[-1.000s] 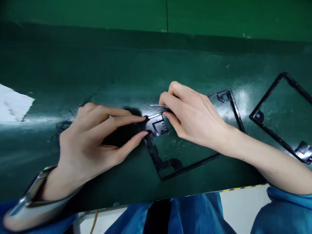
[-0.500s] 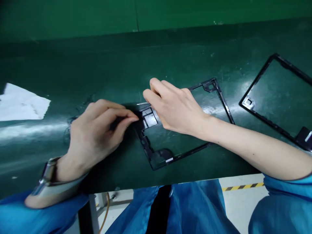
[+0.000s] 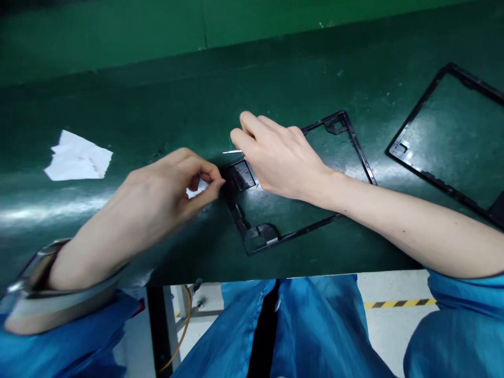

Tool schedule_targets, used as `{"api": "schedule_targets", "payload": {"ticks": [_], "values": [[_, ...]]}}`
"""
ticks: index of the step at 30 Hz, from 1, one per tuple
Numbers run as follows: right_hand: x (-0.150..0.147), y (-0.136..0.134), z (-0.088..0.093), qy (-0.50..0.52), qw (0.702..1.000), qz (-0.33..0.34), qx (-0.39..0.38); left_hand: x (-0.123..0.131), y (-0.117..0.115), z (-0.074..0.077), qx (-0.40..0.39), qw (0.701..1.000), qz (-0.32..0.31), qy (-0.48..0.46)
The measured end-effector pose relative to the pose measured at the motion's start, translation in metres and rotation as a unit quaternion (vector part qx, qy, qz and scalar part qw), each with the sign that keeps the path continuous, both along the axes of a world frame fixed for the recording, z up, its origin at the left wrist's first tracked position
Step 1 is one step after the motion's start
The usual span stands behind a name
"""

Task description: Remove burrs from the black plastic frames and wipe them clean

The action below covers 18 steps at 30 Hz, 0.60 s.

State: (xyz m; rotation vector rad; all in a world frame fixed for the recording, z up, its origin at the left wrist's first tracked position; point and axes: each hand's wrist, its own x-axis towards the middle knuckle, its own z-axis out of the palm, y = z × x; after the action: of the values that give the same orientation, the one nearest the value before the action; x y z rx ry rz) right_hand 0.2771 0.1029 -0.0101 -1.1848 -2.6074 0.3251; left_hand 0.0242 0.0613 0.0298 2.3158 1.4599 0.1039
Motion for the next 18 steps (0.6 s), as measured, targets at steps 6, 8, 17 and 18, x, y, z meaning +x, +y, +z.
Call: {"api": "schedule_targets", "payload": {"ticks": [6,8,17,18], "values": [[-0.002,0.001,-0.002,-0.012,1.000,0.005,-0.003,-0.005,0.003,0.020,0.056,0.980,0.165,-0.094],[-0.002,0.001,-0.002,0.000,1.000,0.005,-0.003,-0.005,0.002,0.022,0.070,0.972,0.185,-0.128],[-0.003,-0.001,0.008,-0.034,0.999,0.004,-0.026,0.016,0.006,-0.005,0.087,0.994,0.018,-0.063],[-0.003,-0.001,0.007,-0.029,0.999,0.005,-0.023,0.016,0.007,-0.008,0.089,0.995,0.005,-0.052]]}}
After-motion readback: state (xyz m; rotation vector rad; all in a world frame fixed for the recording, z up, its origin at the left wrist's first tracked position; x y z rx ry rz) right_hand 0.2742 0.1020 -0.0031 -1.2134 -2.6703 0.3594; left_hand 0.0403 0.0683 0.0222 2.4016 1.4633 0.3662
